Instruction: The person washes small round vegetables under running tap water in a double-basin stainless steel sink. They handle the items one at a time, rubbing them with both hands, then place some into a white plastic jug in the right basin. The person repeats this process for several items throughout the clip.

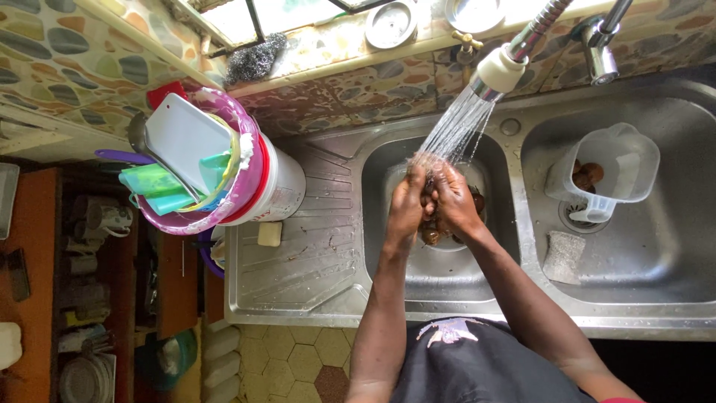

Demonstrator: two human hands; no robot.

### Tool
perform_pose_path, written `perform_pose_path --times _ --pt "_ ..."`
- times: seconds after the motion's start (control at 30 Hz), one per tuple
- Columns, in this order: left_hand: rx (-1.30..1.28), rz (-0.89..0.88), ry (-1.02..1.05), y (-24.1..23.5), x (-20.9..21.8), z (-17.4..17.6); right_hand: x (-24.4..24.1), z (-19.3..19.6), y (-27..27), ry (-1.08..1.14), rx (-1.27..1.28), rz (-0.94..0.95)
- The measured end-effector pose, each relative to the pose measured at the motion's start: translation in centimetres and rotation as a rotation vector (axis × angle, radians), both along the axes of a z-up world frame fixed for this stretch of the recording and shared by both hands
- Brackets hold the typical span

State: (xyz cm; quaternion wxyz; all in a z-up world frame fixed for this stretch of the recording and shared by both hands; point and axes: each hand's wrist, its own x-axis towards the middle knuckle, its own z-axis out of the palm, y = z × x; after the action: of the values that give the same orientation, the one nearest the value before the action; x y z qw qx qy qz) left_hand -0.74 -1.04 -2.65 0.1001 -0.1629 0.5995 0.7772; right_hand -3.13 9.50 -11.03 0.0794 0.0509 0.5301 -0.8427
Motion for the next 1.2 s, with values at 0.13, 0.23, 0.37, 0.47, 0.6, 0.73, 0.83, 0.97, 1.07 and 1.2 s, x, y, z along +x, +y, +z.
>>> perform_pose_path --times 0.13,0.23,0.37,0.47,0.6,0.73,0.83,0.97,1.07,1.2 --pt "-0.153 0.023 0.255 0.1 -0.6 -0.8 0.0 1.9 0.3 0.046 0.024 -0.05" --pt "-0.347 0.025 0.366 -0.1 -0.7 -1.9 0.6 2.0 -0.1 -0.046 0.101 -0.168" --pt "-0.322 0.043 0.49 0.9 0.0 0.1 1.6 9.0 -1.1 -0.023 0.191 -0.186" --pt "-0.216 -0.015 0.317 -0.7 -0.4 0.3 0.1 2.0 -0.2 0.061 -0.037 -0.123" --pt "-0.08 0.148 0.205 -0.5 -0.8 -3.1 1.2 6.0 -0.3 0.079 -0.145 0.009" --pt "0.06 0.276 0.154 -1.1 -2.9 -8.9 1.0 4.1 -0.4 0.181 0.001 0.047" --pt "-0.079 0.313 0.196 0.2 -1.5 -4.8 0.7 3.8 0.6 0.372 0.191 0.119" --pt "-0.24 0.204 0.036 0.2 -0.2 -2.5 0.0 5.4 2.8 0.664 0.519 0.201" --pt "-0.326 0.062 -0.027 0.9 -0.5 1.0 -0.9 -0.3 3.9 0.645 0.679 0.142" --pt "-0.488 -0.127 0.189 -1.2 -0.6 -0.5 -0.9 1.4 5.7 0.65 0.656 0.094"
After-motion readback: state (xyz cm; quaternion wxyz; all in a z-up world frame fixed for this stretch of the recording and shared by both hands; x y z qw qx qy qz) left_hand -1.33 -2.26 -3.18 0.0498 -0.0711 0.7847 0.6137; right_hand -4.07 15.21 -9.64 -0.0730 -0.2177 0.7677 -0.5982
